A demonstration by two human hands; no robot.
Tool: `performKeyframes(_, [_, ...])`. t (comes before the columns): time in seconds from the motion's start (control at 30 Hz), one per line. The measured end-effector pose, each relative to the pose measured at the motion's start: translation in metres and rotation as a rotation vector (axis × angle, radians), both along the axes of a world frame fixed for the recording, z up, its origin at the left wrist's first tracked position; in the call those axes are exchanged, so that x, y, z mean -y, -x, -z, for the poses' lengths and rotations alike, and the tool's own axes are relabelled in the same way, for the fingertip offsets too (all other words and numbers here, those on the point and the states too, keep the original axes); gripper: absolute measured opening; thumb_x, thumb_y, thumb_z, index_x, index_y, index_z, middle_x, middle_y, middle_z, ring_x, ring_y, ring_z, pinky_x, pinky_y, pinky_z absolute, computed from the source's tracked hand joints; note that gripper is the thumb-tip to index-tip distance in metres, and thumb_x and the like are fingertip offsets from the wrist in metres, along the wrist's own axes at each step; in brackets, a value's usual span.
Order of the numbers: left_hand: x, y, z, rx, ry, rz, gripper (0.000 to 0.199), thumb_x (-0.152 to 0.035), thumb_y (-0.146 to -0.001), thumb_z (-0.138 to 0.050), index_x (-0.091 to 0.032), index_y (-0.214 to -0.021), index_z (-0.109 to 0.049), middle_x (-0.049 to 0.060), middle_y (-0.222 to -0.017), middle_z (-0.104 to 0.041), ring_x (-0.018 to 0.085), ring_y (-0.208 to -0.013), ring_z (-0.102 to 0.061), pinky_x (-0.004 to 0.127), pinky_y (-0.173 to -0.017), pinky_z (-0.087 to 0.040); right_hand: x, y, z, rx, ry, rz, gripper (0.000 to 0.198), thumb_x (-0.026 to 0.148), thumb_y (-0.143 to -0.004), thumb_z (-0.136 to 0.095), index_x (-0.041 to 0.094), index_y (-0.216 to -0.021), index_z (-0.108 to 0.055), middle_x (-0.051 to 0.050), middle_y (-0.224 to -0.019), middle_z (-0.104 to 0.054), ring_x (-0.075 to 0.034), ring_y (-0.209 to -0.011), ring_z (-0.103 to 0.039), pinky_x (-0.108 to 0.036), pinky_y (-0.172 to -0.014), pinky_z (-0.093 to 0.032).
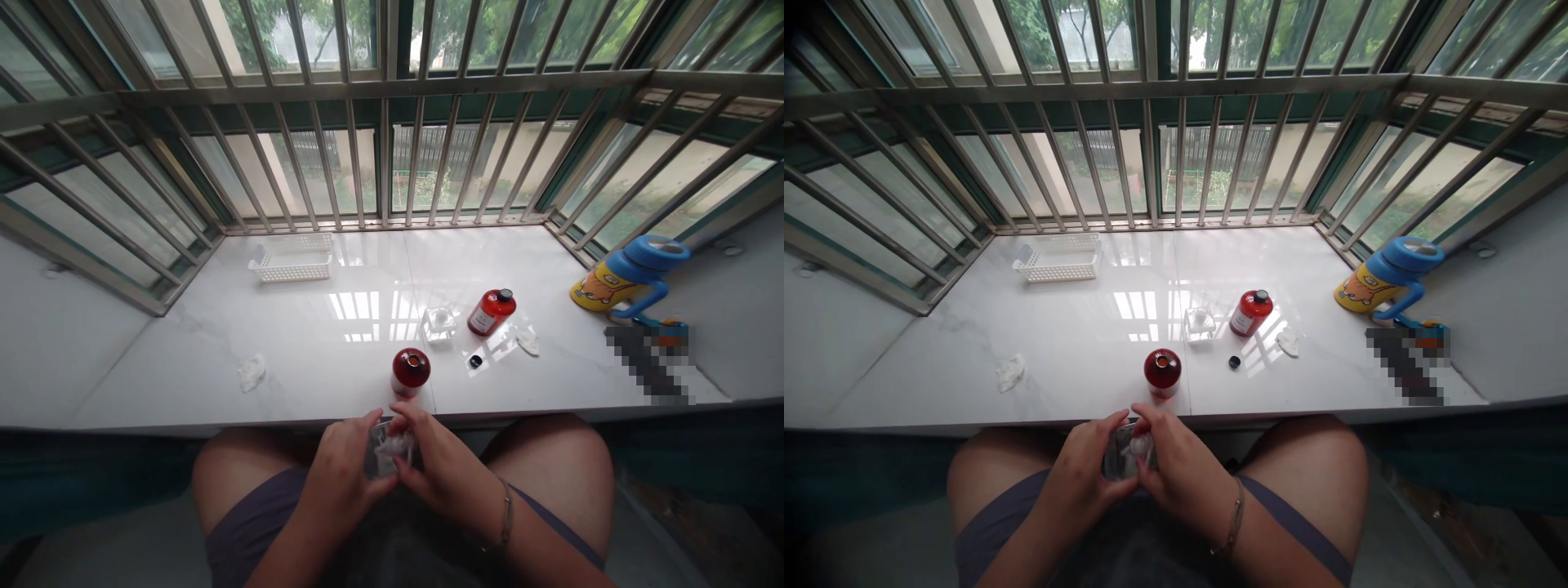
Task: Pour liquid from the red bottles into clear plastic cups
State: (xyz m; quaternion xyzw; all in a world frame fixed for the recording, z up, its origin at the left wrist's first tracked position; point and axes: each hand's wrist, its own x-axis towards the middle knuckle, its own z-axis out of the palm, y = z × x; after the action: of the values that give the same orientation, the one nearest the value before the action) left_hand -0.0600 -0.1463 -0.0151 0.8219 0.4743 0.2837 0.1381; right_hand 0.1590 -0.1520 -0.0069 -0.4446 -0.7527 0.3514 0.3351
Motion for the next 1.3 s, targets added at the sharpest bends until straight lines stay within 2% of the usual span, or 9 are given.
performKeyframes(0.1, [0.0,-0.001,0.001,0.0,-0.007,0.01,0.074,-0.021,-0.078,-0.082,-0.024,-0.147,-0.054,0.009,-0.122,-0.079,0.031,-0.103,-0.077,0.047,-0.09,-0.063,0.001,-0.003,-0.004,0.04,-0.036,-0.016,0.088,0.012,-0.088,-0.073,0.028,-0.162,-0.029,-0.013,-0.145,-0.062,-0.028,-0.128,-0.067,-0.047,-0.113,-0.056])
performKeyframes(0.27, [0.0,-0.004,0.003,0.003,-0.007,0.022,0.071,-0.023,-0.08,-0.082,-0.023,-0.146,-0.056,0.01,-0.122,-0.079,0.031,-0.103,-0.077,0.047,-0.09,-0.063,-0.003,-0.004,-0.011,0.108,0.037,0.013,0.071,0.014,-0.094,-0.069,0.024,-0.156,-0.037,-0.01,-0.123,-0.069,-0.026,-0.11,-0.072,-0.046,-0.101,-0.062])
performKeyframes(0.43, [0.0,-0.006,0.005,-0.014,0.002,0.047,0.074,-0.019,-0.08,-0.08,-0.023,-0.148,-0.051,0.012,-0.127,-0.078,0.032,-0.108,-0.077,0.049,-0.093,-0.062,-0.004,-0.004,-0.01,0.086,-0.067,-0.043,0.08,0.013,-0.092,-0.07,0.024,-0.162,-0.034,-0.016,-0.149,-0.06,-0.031,-0.138,-0.062,-0.051,-0.118,-0.053])
performKeyframes(0.6, [0.0,-0.008,0.006,-0.02,0.003,0.043,0.073,-0.021,-0.08,-0.081,-0.023,-0.147,-0.051,0.012,-0.125,-0.078,0.033,-0.105,-0.078,0.049,-0.091,-0.062,-0.003,-0.005,-0.004,0.142,-0.034,-0.011,0.078,0.011,-0.094,-0.065,0.024,-0.165,-0.034,-0.014,-0.136,-0.07,-0.028,-0.118,-0.074,-0.049,-0.107,-0.061])
performKeyframes(0.7, [0.0,-0.008,0.008,-0.009,0.013,0.055,0.07,-0.023,-0.081,-0.081,-0.023,-0.145,-0.052,0.012,-0.126,-0.078,0.033,-0.107,-0.078,0.048,-0.09,-0.062,-0.003,-0.007,-0.007,0.149,-0.118,-0.062,0.083,0.007,-0.09,-0.064,0.025,-0.166,-0.034,-0.015,-0.147,-0.065,-0.03,-0.135,-0.065,-0.052,-0.117,-0.055])
performKeyframes(0.8, [0.0,-0.007,0.011,0.005,0.027,0.028,0.074,-0.021,-0.08,-0.079,-0.024,-0.148,-0.051,0.013,-0.128,-0.077,0.033,-0.109,-0.077,0.048,-0.094,-0.062,-0.003,-0.009,-0.012,0.168,-0.155,0.033,0.096,0.017,-0.086,-0.08,0.027,-0.168,-0.031,-0.018,-0.161,-0.051,-0.036,-0.149,-0.053,-0.059,-0.123,-0.048])
performKeyframes(0.93, [0.0,-0.007,0.01,0.016,0.054,-0.052,0.08,-0.022,-0.078,-0.083,-0.025,-0.15,-0.05,0.012,-0.125,-0.078,0.033,-0.106,-0.078,0.049,-0.093,-0.063,-0.002,-0.007,-0.011,0.145,-0.069,0.238,0.11,0.025,-0.077,-0.095,0.026,-0.166,-0.03,-0.016,-0.144,-0.062,-0.034,-0.128,-0.067,-0.055,-0.11,-0.06])
performKeyframes(1.13, [0.004,-0.009,0.007,0.062,0.057,-0.055,0.083,-0.018,-0.076,-0.084,-0.027,-0.151,-0.049,0.009,-0.126,-0.077,0.031,-0.109,-0.076,0.047,-0.095,-0.063,0.005,0.004,-0.002,0.09,0.079,0.307,0.092,0.02,-0.085,-0.084,0.028,-0.161,-0.034,-0.004,-0.113,-0.072,-0.023,-0.094,-0.075,-0.04,-0.09,-0.065])
performKeyframes(1.3, [0.006,-0.007,0.006,0.088,0.089,-0.093,0.085,-0.018,-0.075,-0.086,-0.03,-0.151,-0.048,0.009,-0.127,-0.077,0.03,-0.11,-0.076,0.047,-0.096,-0.064,0.008,0.006,-0.002,-0.04,0.079,0.232,0.085,0.016,-0.092,-0.07,0.032,-0.165,-0.029,-0.006,-0.129,-0.071,-0.022,-0.109,-0.075,-0.039,-0.1,-0.062])
